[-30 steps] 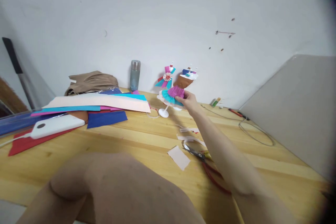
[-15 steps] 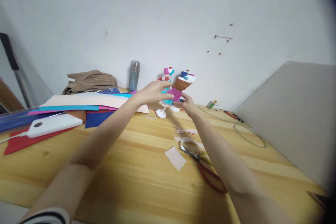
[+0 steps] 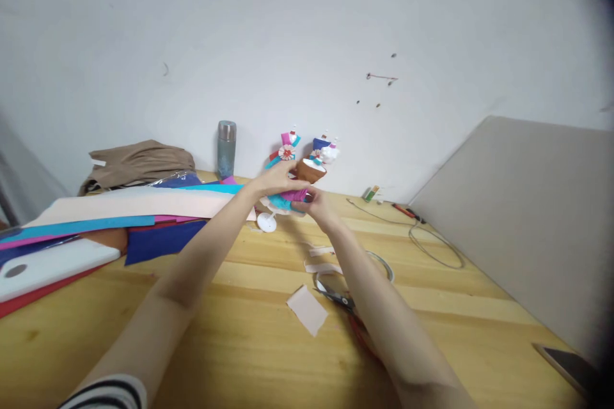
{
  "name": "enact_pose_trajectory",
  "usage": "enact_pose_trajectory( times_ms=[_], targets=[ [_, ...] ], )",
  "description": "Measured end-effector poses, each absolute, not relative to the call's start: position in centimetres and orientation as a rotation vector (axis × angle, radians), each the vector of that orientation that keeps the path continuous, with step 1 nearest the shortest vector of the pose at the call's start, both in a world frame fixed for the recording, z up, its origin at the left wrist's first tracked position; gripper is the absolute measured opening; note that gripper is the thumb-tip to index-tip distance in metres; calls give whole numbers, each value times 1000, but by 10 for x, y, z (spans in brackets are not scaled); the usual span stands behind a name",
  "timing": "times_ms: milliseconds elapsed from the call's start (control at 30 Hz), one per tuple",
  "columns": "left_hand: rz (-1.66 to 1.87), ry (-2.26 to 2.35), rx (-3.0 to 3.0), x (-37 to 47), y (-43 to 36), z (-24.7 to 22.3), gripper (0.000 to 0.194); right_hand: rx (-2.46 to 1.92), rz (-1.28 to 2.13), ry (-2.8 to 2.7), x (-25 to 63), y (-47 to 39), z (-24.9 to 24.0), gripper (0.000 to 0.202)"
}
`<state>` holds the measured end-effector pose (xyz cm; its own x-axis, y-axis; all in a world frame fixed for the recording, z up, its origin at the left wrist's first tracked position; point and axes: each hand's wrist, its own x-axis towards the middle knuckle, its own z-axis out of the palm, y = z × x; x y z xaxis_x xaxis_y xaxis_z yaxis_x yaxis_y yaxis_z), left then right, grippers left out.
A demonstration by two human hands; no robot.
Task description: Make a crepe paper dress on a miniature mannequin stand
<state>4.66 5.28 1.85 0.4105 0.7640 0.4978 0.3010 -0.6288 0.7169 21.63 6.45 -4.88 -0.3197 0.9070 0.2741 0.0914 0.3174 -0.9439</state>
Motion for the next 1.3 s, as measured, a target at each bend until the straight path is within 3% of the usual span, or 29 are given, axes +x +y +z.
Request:
enact_pose_trajectory(
  times_ms=[167,333,900,1033,1167,1300],
  targets=[
    [1178,761,1876,38,56,9,52,-966,1188,-1578,223,63,-43,60],
    [1240,653,1589,33,63,-1,60,-1065,1265,-1364,233,61,-59,48],
    [1150,824,1793,43,61,-1,56,-1011,1213,-1168,243,75,-87,30],
    [1208,786,1795,43,60,-1,59,-1042,1142,-1170,240,68,-83,33],
    [1156,787,1803,41,60,0,55,-977,842,-1483,235,59,-74,44],
    [1113,844,1826,40,61,0,50,-930,624,-1648,231,58,-68,29]
  ],
)
